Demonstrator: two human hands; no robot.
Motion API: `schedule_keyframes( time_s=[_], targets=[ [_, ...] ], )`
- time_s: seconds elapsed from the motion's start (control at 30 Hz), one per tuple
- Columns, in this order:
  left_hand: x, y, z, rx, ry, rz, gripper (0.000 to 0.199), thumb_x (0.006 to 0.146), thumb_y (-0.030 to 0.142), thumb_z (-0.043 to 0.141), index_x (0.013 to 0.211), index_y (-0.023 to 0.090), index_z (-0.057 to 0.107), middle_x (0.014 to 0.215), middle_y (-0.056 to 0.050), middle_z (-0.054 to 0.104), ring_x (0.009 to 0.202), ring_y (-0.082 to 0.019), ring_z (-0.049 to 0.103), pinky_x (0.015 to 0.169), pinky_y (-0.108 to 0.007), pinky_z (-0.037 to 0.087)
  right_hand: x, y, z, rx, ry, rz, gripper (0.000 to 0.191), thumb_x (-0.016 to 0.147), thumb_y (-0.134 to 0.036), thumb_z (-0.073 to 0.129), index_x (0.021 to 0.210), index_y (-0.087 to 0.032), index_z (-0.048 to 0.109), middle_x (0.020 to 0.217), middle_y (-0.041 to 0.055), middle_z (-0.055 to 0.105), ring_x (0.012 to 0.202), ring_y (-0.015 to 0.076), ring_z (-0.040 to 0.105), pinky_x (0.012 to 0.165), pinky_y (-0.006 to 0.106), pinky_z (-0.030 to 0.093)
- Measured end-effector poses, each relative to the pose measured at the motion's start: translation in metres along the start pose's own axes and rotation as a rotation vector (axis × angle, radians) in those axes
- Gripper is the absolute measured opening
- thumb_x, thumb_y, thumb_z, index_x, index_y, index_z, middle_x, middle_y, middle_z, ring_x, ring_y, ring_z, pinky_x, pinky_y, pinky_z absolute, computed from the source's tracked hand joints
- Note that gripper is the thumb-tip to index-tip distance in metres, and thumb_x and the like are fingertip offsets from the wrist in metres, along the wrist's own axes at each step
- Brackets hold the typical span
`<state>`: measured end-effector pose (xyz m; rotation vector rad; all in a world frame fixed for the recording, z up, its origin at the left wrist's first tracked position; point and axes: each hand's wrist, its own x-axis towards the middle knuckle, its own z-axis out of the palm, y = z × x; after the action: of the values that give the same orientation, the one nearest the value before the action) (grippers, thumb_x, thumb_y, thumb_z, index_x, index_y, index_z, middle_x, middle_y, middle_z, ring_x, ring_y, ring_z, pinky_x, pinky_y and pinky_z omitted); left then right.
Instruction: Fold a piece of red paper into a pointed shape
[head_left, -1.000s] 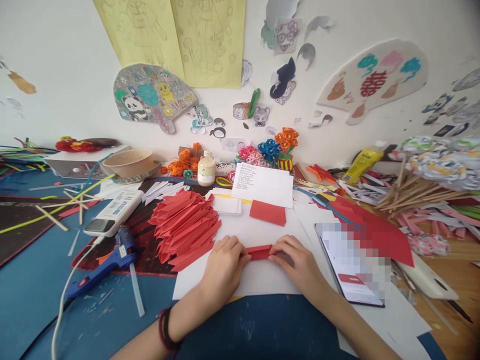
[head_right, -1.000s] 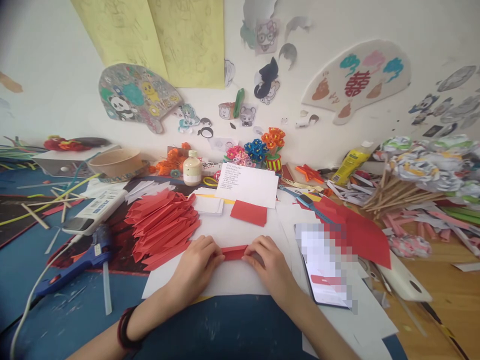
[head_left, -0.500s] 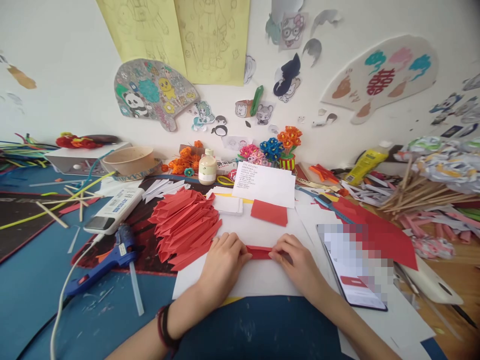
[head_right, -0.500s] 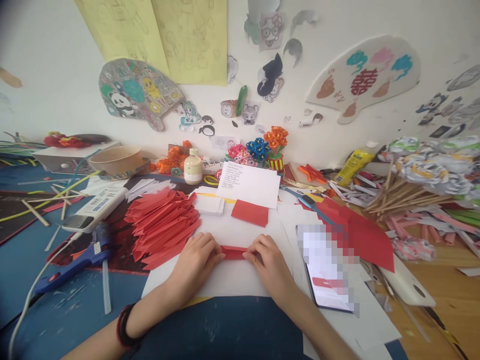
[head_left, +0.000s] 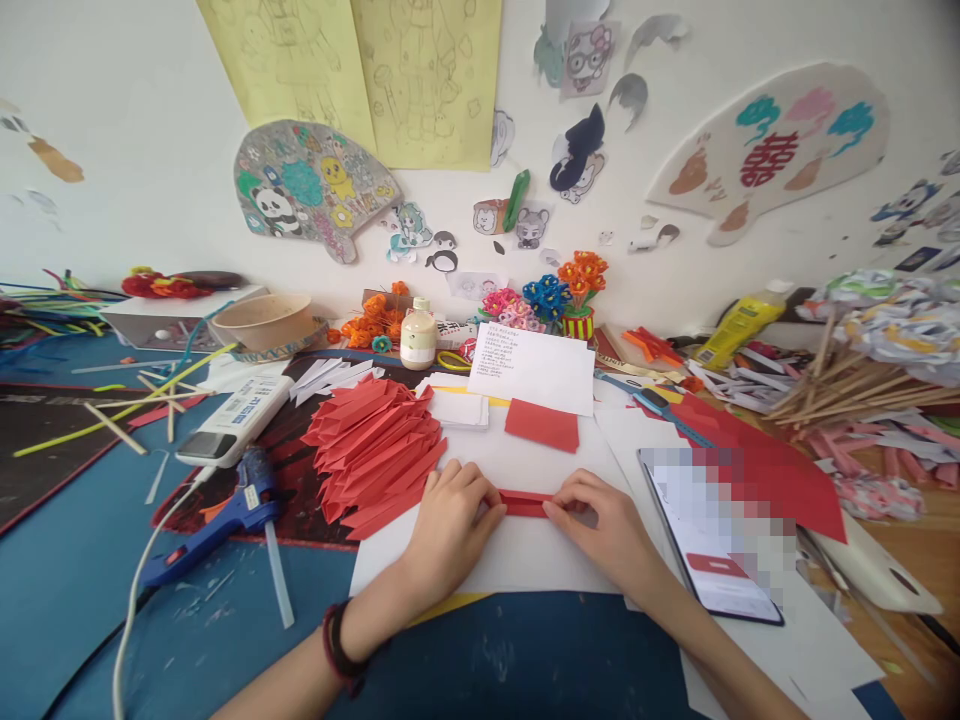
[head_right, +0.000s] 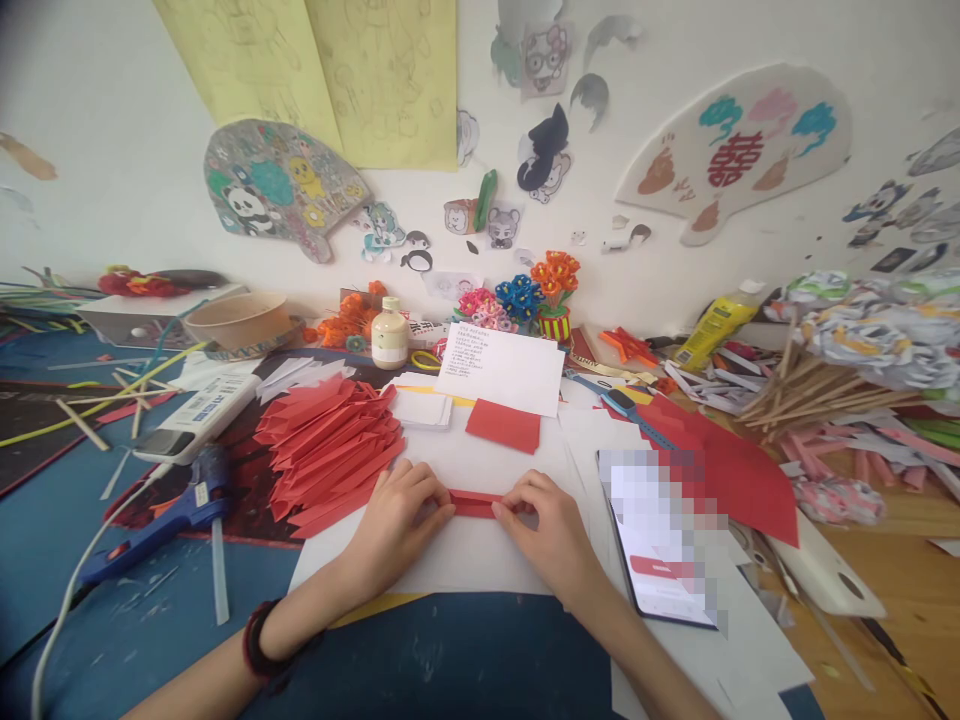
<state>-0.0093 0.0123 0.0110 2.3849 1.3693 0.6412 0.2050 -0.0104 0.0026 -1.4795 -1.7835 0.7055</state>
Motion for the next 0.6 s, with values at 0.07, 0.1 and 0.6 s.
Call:
schedule_keyframes(
  time_s=[0.07,0.1,0.6],
  targets=[
    [0.0,0.003,0.0,0.016,-0.001,-0.018,0.017,0.092,0.025,0.05,0.077,0.021,0.057,0.086,0.0,0.06,0.085,-0.02,0.047,0.075,-0.036,0.029,0.0,0.001,0.0,-0.008,0.003,0.013,0.019,0.085,-0.03,0.06,0.069,-0.021,0.061,0.077,0.0014,0.058,0.071,0.0166,0.056,0.065,0.029,0.043],
    [0.001,0.004,0.0,0.031,0.002,-0.025,0.017,0.092,0.025,0.05,0.077,0.021,0.058,0.086,-0.001,0.06,0.085,-0.02,0.047,0.075,-0.036,0.029,0.001,0.001,0.0,-0.013,0.006,0.018,0.019,0.085,-0.03,0.06,0.068,-0.021,0.061,0.077,0.0012,0.058,0.07,0.0163,0.056,0.065,0.029,0.042],
    [0.004,0.014,0.002,0.1,0.031,-0.112,0.012,0.083,0.021,0.052,0.072,0.02,0.056,0.083,-0.003,0.059,0.086,-0.022,0.049,0.074,-0.036,0.03,0.003,0.0,0.001,-0.052,0.02,0.088,0.016,0.076,-0.028,0.065,0.062,-0.021,0.061,0.073,0.0006,0.059,0.067,0.016,0.052,0.065,0.03,0.042]
  ],
)
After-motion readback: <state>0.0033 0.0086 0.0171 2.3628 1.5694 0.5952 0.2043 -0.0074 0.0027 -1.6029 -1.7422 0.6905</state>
